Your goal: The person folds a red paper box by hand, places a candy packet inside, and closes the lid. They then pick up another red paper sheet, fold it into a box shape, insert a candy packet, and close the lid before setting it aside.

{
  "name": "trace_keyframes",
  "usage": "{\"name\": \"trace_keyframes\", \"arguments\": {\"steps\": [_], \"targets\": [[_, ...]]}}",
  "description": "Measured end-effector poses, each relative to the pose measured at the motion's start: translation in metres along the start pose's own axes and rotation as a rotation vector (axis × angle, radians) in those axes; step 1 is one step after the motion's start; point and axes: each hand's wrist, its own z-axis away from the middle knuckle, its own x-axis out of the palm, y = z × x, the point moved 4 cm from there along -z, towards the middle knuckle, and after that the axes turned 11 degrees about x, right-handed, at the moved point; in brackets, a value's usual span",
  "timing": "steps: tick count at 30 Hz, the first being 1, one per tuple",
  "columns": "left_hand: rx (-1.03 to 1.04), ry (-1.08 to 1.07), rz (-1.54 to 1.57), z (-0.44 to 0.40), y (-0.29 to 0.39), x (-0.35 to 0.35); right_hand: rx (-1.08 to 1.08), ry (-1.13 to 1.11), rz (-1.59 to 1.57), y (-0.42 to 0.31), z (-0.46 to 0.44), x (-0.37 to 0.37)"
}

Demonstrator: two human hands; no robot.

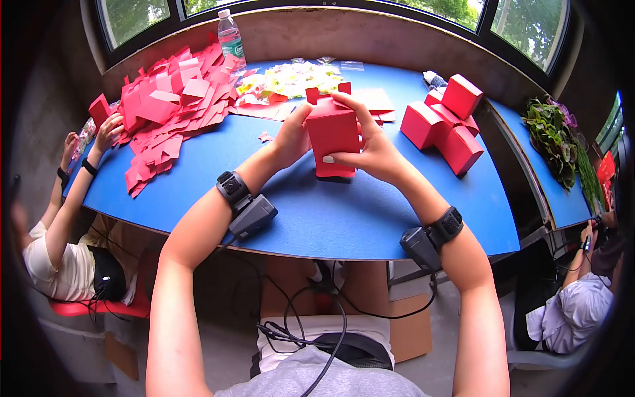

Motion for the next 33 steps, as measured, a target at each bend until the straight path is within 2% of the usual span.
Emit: {"name": "trace_keyframes", "arguments": {"steps": [2,4,5,7,13,15,17,19,22,25,28,31,33], "targets": [[0.000,-0.012,-0.064,-0.002,0.000,0.002,0.011,0.014,0.030,0.003,-0.001,-0.001],[0.225,0.177,-0.212,-0.006,0.007,0.001,0.023,0.028,0.059,0.005,0.001,-0.002],[0.224,0.176,-0.211,-0.006,0.010,0.001,0.038,0.073,0.120,0.005,0.001,-0.003],[0.298,0.079,-0.453,-0.008,0.026,0.007,0.055,0.118,0.180,0.004,0.003,-0.005],[0.301,0.062,-0.492,-0.007,0.025,0.009,0.127,0.145,0.155,0.008,-0.001,-0.012],[0.305,0.059,-0.502,-0.007,0.025,0.009,0.185,0.215,0.323,0.003,-0.001,-0.016],[0.363,-0.005,-0.614,-0.008,0.028,0.011,0.208,0.178,0.331,-0.003,-0.001,-0.019],[0.352,-0.006,-0.612,-0.006,0.029,0.012,0.231,0.143,0.338,-0.001,-0.001,-0.021],[0.333,0.005,-0.564,-0.007,0.027,0.012,0.216,0.157,0.098,0.006,0.001,-0.024],[0.298,0.014,-0.567,-0.005,0.029,0.008,0.158,0.156,0.009,0.010,0.001,-0.020],[0.244,0.024,-0.460,-0.006,0.022,0.000,0.126,0.157,0.085,0.014,0.001,-0.017],[0.183,-0.036,-0.588,-0.007,0.012,0.000,0.121,0.161,0.237,0.014,0.001,-0.013],[0.146,0.061,-0.385,-0.005,0.009,0.002,0.096,0.158,0.211,0.018,0.001,-0.011]]}}
